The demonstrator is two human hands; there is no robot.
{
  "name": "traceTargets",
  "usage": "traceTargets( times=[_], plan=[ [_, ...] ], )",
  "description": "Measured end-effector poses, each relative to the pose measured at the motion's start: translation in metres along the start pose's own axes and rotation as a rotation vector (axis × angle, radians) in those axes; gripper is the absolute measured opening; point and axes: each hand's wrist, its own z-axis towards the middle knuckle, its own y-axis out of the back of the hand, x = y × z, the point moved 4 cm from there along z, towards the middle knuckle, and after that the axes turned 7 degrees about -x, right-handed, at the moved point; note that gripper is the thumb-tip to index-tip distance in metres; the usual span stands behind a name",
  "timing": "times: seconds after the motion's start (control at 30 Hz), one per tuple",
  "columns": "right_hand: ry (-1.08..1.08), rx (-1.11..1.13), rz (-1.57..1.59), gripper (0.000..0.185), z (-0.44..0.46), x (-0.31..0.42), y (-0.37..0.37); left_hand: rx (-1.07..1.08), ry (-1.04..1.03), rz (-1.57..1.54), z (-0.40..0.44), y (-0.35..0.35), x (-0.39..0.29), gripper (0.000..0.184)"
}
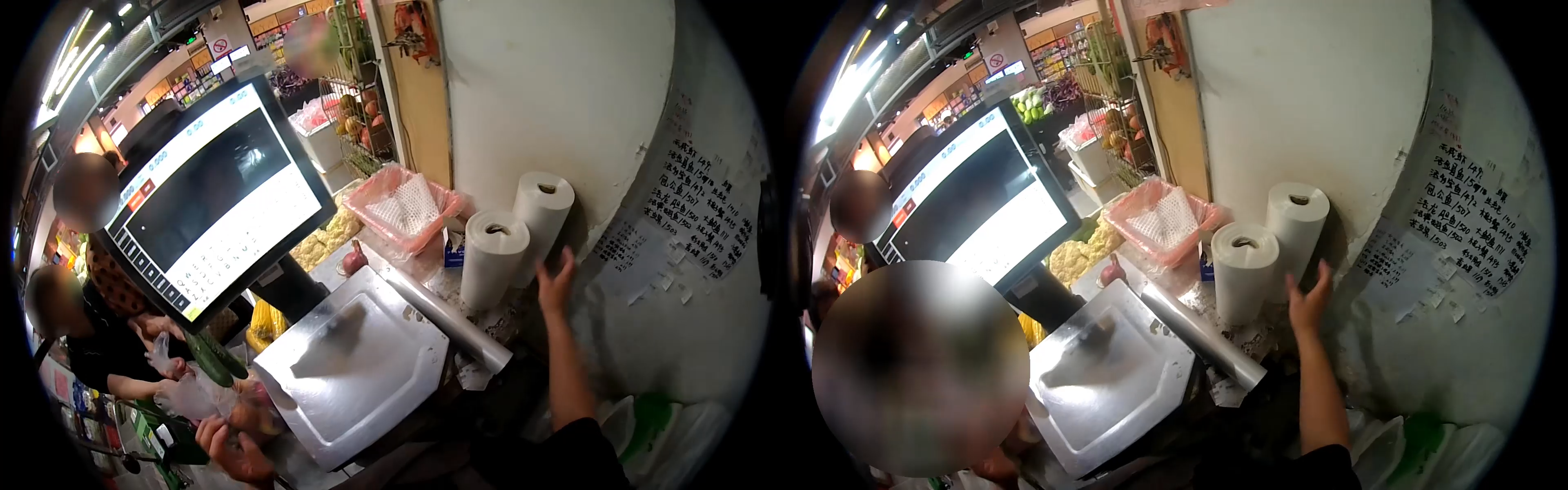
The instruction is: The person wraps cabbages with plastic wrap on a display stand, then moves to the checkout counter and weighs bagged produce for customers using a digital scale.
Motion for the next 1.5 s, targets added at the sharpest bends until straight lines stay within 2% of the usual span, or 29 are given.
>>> traceTargets(
  times=[0.1,0.17,0.2,0.23,0.27,0.4,0.47,0.5,0.6,0.63,0.73,0.8,0.87,0.9,1.0,1.1,1.2,1.23,1.33,1.43,1.5],
  plan=[
    [-0.061,0.052,0.175,0.087,0.061,0.033,-0.01,0.15,0.013,-0.387,0.054,-0.054,-0.043,0.025],
    [-0.065,0.163,0.294,0.088,0.08,0.03,-0.025,0.238,-0.108,-0.427,0.086,-0.095,-0.076,0.025],
    [-0.073,0.153,0.27,0.088,0.082,0.028,-0.024,0.323,-0.162,-0.42,0.095,-0.117,-0.093,0.032],
    [-0.08,0.144,0.245,0.088,0.079,0.027,-0.023,0.345,-0.182,-0.646,0.112,-0.144,-0.116,0.034],
    [-0.083,0.135,0.219,0.088,0.076,0.027,-0.021,0.41,-0.183,-0.703,0.113,-0.174,-0.127,0.035],
    [-0.03,-0.038,0.158,0.06,0.069,0.024,-0.011,0.693,-0.13,-0.887,0.128,-0.294,-0.213,0.043],
    [0.031,0.059,0.08,0.039,0.07,0.018,-0.005,0.751,-0.241,-0.854,0.126,-0.343,-0.258,0.051],
    [0.059,0.109,0.035,0.031,0.071,0.017,0.0,0.674,-0.409,-0.745,0.124,-0.36,-0.281,0.05],
    [0.445,0.377,-0.379,0.022,0.05,0.04,0.008,0.639,-0.491,-0.766,0.1,-0.415,-0.32,0.049],
    [0.638,0.392,-0.381,0.014,0.037,0.048,0.014,0.526,-0.503,-0.826,0.091,-0.44,-0.325,0.048],
    [0.689,-0.041,-0.161,0.015,0.052,0.073,0.038,0.542,-0.366,-0.806,0.096,-0.422,-0.327,0.044],
    [0.573,-0.186,-0.176,0.021,0.086,0.096,0.04,0.572,-0.332,-0.808,0.099,-0.419,-0.329,0.04],
    [0.317,0.317,-0.415,0.02,0.099,0.069,0.02,0.6,-0.313,-0.812,0.101,-0.418,-0.329,0.039],
    [0.313,0.392,-0.451,0.016,0.097,0.064,0.017,0.604,-0.3,-0.817,0.099,-0.422,-0.328,0.038],
    [0.882,0.157,-0.396,0.011,0.08,0.092,0.033,0.6,-0.299,-0.822,0.096,-0.425,-0.327,0.037],
    [0.934,0.173,-0.18,0.009,0.072,0.108,0.038,0.578,-0.292,-0.84,0.094,-0.426,-0.328,0.037],
    [0.738,0.081,-0.294,0.009,0.093,0.087,0.025,0.603,-0.256,-0.84,0.094,-0.423,-0.328,0.036],
    [0.719,0.121,-0.377,0.015,0.096,0.083,0.024,0.599,-0.262,-0.853,0.095,-0.423,-0.328,0.036],
    [0.941,0.133,-0.442,0.022,0.099,0.083,0.024,0.591,-0.275,-0.869,0.094,-0.424,-0.326,0.036],
    [0.917,0.123,-0.269,0.026,0.099,0.087,0.026,0.592,-0.293,-0.869,0.096,-0.424,-0.326,0.036],
    [0.489,0.23,-0.102,0.026,0.105,0.074,0.02,0.598,-0.287,-0.885,0.097,-0.424,-0.326,0.035]
  ],
)
